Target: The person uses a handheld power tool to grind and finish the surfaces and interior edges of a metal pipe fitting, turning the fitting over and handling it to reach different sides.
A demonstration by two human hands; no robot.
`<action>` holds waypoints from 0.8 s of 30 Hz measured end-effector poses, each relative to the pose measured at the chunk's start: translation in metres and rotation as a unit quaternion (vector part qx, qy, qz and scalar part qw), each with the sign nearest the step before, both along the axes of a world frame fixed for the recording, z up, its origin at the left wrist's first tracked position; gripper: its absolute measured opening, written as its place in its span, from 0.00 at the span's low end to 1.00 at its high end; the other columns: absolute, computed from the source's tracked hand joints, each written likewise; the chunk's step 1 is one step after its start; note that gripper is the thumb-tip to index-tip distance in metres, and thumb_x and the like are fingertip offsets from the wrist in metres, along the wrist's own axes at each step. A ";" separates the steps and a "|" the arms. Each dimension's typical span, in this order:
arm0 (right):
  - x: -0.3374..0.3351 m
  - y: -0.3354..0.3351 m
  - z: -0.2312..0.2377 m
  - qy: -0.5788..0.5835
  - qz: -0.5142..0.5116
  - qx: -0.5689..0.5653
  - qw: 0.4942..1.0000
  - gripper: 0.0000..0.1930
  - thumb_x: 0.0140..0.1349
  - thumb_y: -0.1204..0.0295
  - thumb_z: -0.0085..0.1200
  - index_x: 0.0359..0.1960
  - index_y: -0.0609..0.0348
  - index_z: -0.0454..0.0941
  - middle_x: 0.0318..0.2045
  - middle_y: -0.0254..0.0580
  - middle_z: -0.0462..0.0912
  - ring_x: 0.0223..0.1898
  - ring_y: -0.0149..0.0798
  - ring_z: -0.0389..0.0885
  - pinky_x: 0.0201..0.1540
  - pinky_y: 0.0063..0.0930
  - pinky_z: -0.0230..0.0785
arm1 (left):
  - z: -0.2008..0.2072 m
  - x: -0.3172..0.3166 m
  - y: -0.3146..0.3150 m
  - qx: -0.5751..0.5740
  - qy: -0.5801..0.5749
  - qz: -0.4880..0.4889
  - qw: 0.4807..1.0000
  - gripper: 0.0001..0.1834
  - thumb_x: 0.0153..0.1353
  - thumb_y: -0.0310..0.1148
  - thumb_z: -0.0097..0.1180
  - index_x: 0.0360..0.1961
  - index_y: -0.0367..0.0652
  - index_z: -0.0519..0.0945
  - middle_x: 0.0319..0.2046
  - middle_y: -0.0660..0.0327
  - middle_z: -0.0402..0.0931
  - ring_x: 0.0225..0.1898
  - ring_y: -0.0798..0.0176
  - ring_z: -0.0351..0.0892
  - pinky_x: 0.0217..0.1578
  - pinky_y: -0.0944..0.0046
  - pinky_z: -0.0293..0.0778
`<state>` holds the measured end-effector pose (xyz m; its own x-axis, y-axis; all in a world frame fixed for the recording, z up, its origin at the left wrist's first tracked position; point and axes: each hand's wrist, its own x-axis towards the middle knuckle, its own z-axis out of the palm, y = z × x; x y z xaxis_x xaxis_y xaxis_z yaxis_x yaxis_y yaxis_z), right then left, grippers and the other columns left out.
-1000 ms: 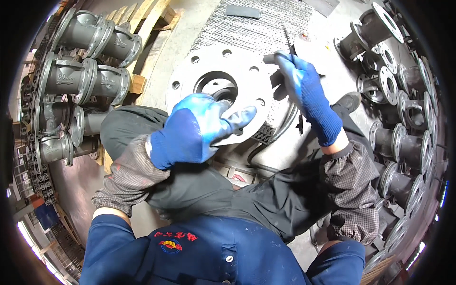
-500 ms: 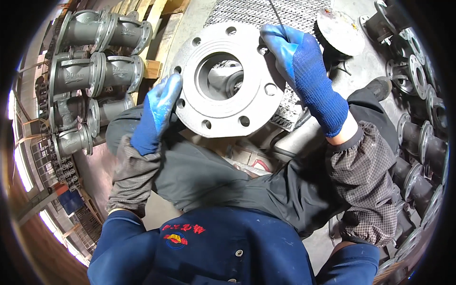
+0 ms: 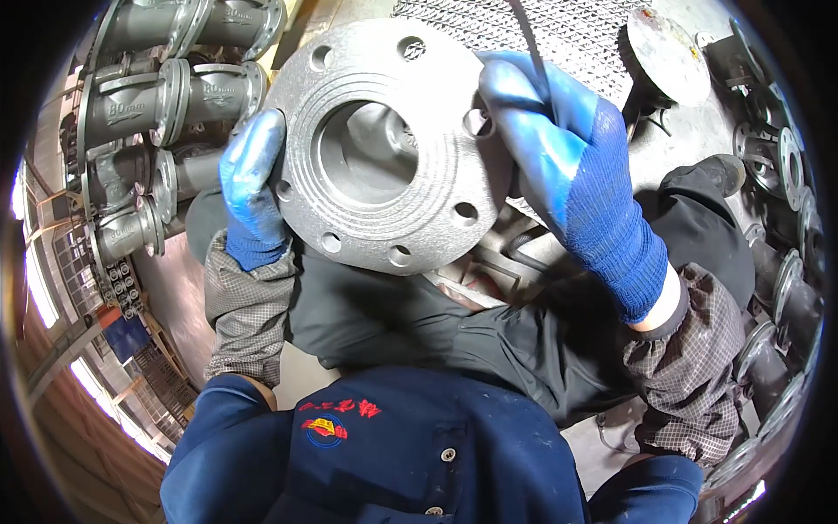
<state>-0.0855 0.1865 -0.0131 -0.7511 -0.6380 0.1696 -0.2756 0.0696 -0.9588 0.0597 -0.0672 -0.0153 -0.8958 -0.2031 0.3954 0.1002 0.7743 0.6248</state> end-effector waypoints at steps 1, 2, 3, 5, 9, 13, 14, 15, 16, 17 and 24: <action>0.002 0.002 -0.007 0.015 -0.016 0.001 1.000 0.16 0.65 0.66 0.50 0.47 0.66 0.76 0.24 0.33 0.78 0.27 0.23 0.73 0.31 0.17 0.68 | 0.008 -0.003 0.008 0.085 -0.053 0.040 0.994 0.13 0.59 0.26 0.54 0.44 0.28 0.77 0.33 0.54 0.77 0.35 0.65 0.77 0.37 0.66 0.75; 0.004 0.003 -0.014 0.029 -0.030 0.002 0.999 0.17 0.65 0.65 0.50 0.49 0.66 0.75 0.25 0.34 0.78 0.28 0.23 0.73 0.32 0.17 0.67 | 0.009 -0.005 0.011 0.102 -0.048 0.048 0.992 0.14 0.59 0.28 0.55 0.44 0.29 0.77 0.32 0.56 0.77 0.33 0.67 0.77 0.35 0.67 0.75; 0.005 0.002 -0.021 0.044 -0.042 0.001 0.998 0.18 0.65 0.65 0.50 0.50 0.65 0.75 0.26 0.35 0.78 0.29 0.22 0.73 0.33 0.17 0.67 | 0.012 -0.007 0.013 0.116 -0.041 0.057 0.991 0.15 0.59 0.30 0.55 0.44 0.29 0.77 0.30 0.58 0.77 0.31 0.69 0.76 0.33 0.69 0.75; 0.007 0.002 -0.026 0.003 -0.067 0.017 0.998 0.18 0.66 0.65 0.49 0.51 0.66 0.74 0.26 0.35 0.78 0.29 0.22 0.73 0.32 0.17 0.67 | 0.024 -0.011 0.021 0.193 -0.083 0.093 0.973 0.17 0.58 0.33 0.56 0.44 0.29 0.77 0.28 0.61 0.77 0.27 0.72 0.75 0.28 0.72 0.74; -0.007 0.023 -0.038 -0.066 -0.097 0.033 0.993 0.17 0.65 0.70 0.47 0.52 0.67 0.74 0.26 0.30 0.74 0.25 0.20 0.66 0.28 0.14 0.62 | 0.050 -0.035 0.057 0.359 -0.152 0.068 0.918 0.20 0.57 0.34 0.58 0.47 0.30 0.76 0.26 0.63 0.77 0.20 0.75 0.74 0.19 0.77 0.69; -0.017 0.036 -0.059 -0.135 -0.162 -0.033 0.977 0.17 0.64 0.74 0.45 0.53 0.67 0.73 0.29 0.27 0.75 0.29 0.19 0.66 0.34 0.13 0.61 | 0.056 -0.056 0.084 0.398 -0.167 0.043 0.901 0.15 0.58 0.31 0.58 0.43 0.31 0.77 0.23 0.63 0.76 0.21 0.74 0.75 0.19 0.74 0.71; -0.021 0.038 -0.061 -0.116 -0.175 -0.023 0.977 0.16 0.64 0.73 0.45 0.52 0.68 0.74 0.30 0.28 0.75 0.30 0.20 0.67 0.35 0.13 0.62 | 0.053 -0.063 0.084 0.334 -0.142 -0.012 0.932 0.14 0.57 0.29 0.56 0.42 0.32 0.77 0.25 0.62 0.76 0.21 0.73 0.74 0.19 0.74 0.70; -0.026 0.041 -0.061 -0.094 -0.175 0.036 0.979 0.16 0.66 0.71 0.45 0.50 0.68 0.74 0.31 0.29 0.76 0.32 0.21 0.68 0.36 0.14 0.63 | 0.048 -0.070 0.080 0.263 -0.115 -0.063 0.956 0.13 0.56 0.28 0.55 0.41 0.33 0.77 0.28 0.62 0.76 0.21 0.72 0.73 0.20 0.75 0.69; -0.029 0.037 -0.062 -0.098 -0.197 0.047 0.974 0.16 0.66 0.70 0.45 0.49 0.69 0.75 0.31 0.30 0.76 0.32 0.22 0.69 0.37 0.15 0.64 | 0.038 -0.081 0.066 -0.050 -0.007 -0.156 0.986 0.13 0.52 0.25 0.55 0.41 0.36 0.77 0.29 0.57 0.76 0.21 0.67 0.75 0.21 0.74 0.70; -0.032 0.034 -0.062 -0.102 -0.220 0.057 0.969 0.16 0.66 0.69 0.46 0.48 0.69 0.75 0.31 0.30 0.76 0.32 0.22 0.69 0.37 0.16 0.64 | 0.030 -0.090 0.059 -0.139 0.053 -0.180 0.972 0.15 0.50 0.25 0.54 0.42 0.39 0.78 0.29 0.55 0.76 0.23 0.64 0.76 0.23 0.71 0.72; -0.058 0.029 -0.081 -0.067 -0.182 0.074 0.978 0.15 0.65 0.65 0.46 0.34 0.68 0.77 0.23 0.35 0.75 0.26 0.26 0.69 0.31 0.24 0.64 | 0.027 -0.166 0.054 0.212 -0.128 -0.116 0.962 0.14 0.61 0.30 0.50 0.46 0.38 0.79 0.33 0.56 0.80 0.31 0.65 0.78 0.33 0.68 0.74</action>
